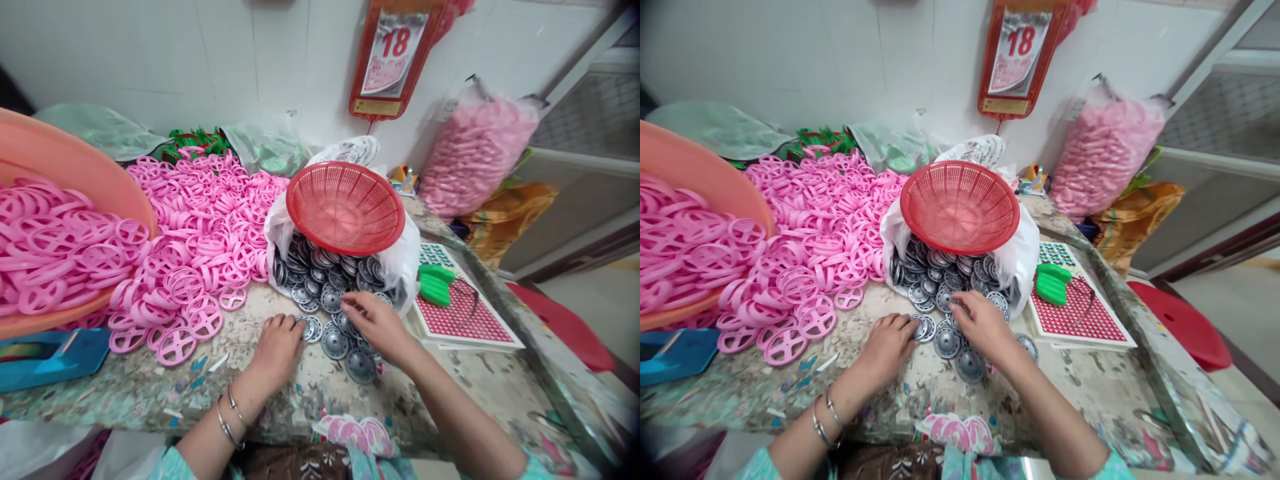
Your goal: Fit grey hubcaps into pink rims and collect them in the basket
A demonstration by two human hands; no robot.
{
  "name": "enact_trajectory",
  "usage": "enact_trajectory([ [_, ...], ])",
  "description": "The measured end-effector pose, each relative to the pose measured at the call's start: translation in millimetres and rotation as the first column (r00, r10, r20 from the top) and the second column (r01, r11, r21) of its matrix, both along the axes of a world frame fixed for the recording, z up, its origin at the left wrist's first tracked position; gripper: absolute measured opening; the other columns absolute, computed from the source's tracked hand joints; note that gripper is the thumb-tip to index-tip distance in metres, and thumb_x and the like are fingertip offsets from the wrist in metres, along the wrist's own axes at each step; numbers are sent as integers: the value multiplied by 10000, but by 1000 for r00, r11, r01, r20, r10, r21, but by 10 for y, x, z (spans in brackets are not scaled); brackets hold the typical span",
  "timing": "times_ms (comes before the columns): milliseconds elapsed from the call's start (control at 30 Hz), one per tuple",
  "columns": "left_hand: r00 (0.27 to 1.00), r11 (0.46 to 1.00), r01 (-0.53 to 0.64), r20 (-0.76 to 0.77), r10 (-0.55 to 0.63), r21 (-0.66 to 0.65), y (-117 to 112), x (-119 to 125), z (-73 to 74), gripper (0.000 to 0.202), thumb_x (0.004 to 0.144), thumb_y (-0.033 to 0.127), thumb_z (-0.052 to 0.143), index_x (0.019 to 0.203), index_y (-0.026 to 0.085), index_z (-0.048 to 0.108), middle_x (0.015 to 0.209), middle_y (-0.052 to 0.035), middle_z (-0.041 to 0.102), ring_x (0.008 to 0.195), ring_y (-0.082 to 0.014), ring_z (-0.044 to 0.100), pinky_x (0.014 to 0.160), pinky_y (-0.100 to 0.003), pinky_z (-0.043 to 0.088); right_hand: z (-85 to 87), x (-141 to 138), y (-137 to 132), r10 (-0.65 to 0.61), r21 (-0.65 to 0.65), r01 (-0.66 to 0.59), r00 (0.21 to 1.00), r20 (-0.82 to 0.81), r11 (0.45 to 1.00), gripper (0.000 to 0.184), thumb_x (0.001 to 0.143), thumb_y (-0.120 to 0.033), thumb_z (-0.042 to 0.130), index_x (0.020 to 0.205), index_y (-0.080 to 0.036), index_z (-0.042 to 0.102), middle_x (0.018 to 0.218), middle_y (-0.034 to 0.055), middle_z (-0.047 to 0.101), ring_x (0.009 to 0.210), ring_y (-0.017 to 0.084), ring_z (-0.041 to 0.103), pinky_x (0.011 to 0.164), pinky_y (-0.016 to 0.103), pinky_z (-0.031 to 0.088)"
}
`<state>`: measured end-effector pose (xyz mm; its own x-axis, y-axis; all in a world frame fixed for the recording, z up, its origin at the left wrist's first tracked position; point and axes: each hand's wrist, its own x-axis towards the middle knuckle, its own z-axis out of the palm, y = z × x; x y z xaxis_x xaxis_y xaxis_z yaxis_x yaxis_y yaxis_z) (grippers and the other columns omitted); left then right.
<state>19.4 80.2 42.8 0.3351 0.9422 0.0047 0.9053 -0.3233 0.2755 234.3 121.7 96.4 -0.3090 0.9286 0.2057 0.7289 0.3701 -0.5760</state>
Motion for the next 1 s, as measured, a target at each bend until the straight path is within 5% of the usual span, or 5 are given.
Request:
enact_trajectory([
  [200,997,999,39,61,-38,-23,-126,-71,-132,417,870,280,493,1283,234,522,1336,-101,528,1259,-326,410,1058,-535,272,-465,-55,-279,-251,358,81,852,460,930,572,835,-515,531,1357,-297,450,1492,115,296,1367,420,174,1013,695,154],
  [400,984,996,85,159,-84,-1,-262,-185,-162,452,868,277,500,1318,239,484,1386,-127,477,1312,-318,380,1066,-559,288,-648,150,-417,-479,334,350,723,498,875,646,862,-621,396,1421,-299,351,1558,103,38,1390,430,32,999,697,163],
  [633,973,963,-184,179,149,199,-336,-643,-107,415,877,277,480,1283,200,520,1396,-173,428,1331,-341,338,1048,-585,301,-848,-20,-523,-310,252,200,776,548,947,670,843,-627,428,1421,-297,356,1552,110,91,1384,435,71,999,674,203],
  [900,862,770,-507,209,462,387,-574,-1475,-95,397,870,304,501,1251,200,539,1347,-165,443,1296,-342,371,1033,-570,321,-686,-226,-495,-328,356,144,778,535,923,535,875,-496,466,1360,-267,463,1508,145,230,1374,436,129,995,713,116],
  [1000,810,687,-583,251,530,434,-609,-1673,-58,426,864,334,517,1268,199,524,1381,-169,406,1326,-340,332,1057,-541,305,-536,-417,-437,-206,387,-1,845,493,922,497,892,-463,453,1352,-275,474,1516,135,212,1385,399,139,1040,646,154],
])
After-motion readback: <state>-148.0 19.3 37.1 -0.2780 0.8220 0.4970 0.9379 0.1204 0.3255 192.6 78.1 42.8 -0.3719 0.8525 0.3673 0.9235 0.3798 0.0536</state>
